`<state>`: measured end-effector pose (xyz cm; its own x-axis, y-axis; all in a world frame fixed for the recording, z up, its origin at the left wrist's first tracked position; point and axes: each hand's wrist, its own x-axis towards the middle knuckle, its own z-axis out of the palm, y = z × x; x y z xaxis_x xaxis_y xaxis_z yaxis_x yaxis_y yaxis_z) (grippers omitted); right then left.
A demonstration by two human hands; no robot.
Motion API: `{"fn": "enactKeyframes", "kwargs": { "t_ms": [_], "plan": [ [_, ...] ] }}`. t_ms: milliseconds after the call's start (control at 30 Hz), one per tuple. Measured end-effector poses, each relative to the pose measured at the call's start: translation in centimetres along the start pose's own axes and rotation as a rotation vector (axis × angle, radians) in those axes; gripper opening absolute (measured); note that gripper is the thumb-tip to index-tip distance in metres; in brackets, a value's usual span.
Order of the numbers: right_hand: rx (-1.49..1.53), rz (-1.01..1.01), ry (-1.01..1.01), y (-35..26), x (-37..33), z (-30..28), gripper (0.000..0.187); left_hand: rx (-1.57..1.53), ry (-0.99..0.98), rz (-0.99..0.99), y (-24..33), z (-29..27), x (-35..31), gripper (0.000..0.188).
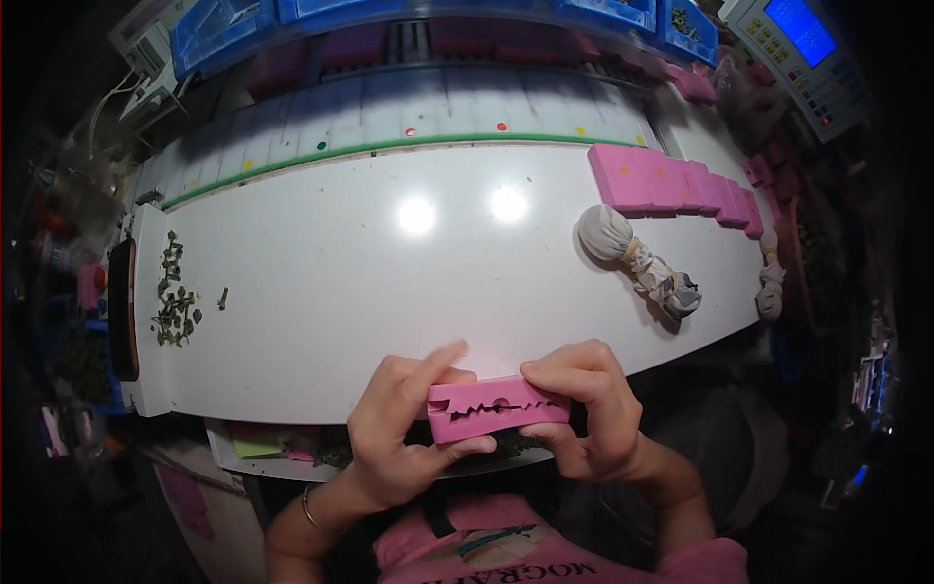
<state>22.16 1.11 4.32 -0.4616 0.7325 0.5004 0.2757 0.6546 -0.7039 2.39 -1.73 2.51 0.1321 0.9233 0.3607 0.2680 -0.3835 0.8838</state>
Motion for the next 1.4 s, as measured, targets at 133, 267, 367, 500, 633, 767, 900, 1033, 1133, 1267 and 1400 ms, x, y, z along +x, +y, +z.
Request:
{"fn": "enactKeyframes", "kwargs": {
  "t_ms": [133,267,367,500,633,767,900,1033,1133,1267,1400],
  "plan": [
    [-0.043,0.007,0.008,-0.3,-0.2,0.1,0.047,0.050,-0.026,0.017,0.8,-0.7,0.1,0.069],
    [-0.052,-0.027,0.007,-0.4,-0.5,0.1,0.047,-0.145,-0.041,-0.028,0.1,-0.7,-0.3,0.048],
    [-0.061,-0.052,0.015,-0.1,-0.7,0.4,0.047,-0.273,-0.019,-0.025,-0.5,-0.5,-0.3,0.042],
    [-0.060,-0.057,0.019,-0.2,-0.7,0.5,0.048,-0.360,0.002,-0.023,-1.0,-0.6,-0.4,0.043],
    [-0.046,-0.034,0.006,-0.1,-1.3,0.7,0.049,-0.325,-0.020,-0.077,-0.5,-0.5,-0.6,0.041],
    [0.072,-0.036,0.116,0.3,-2.4,1.2,0.055,-0.315,-0.003,-0.068,0.1,-0.6,-0.3,0.040],
    [-0.007,0.025,0.074,-0.6,-2.8,0.8,0.049,-0.268,-0.044,-0.045,0.0,-0.7,-0.1,0.039],
    [0.065,-0.002,0.160,-0.8,-3.3,1.6,0.042,-0.298,-0.022,-0.017,-0.2,-1.0,-0.4,0.040],
    [0.072,0.016,0.120,-0.5,-3.4,1.3,0.046,-0.294,-0.037,-0.034,-0.5,-0.9,-0.3,0.041],
    [0.025,0.053,0.066,-1.4,-1.4,0.3,0.044,-0.308,-0.083,-0.009,-0.7,-1.3,0.3,0.044],
    [0.024,0.081,-0.005,-1.1,-1.0,0.4,0.042,-0.305,-0.175,-0.019,-0.2,-0.8,1.2,0.045]
  ]
}}
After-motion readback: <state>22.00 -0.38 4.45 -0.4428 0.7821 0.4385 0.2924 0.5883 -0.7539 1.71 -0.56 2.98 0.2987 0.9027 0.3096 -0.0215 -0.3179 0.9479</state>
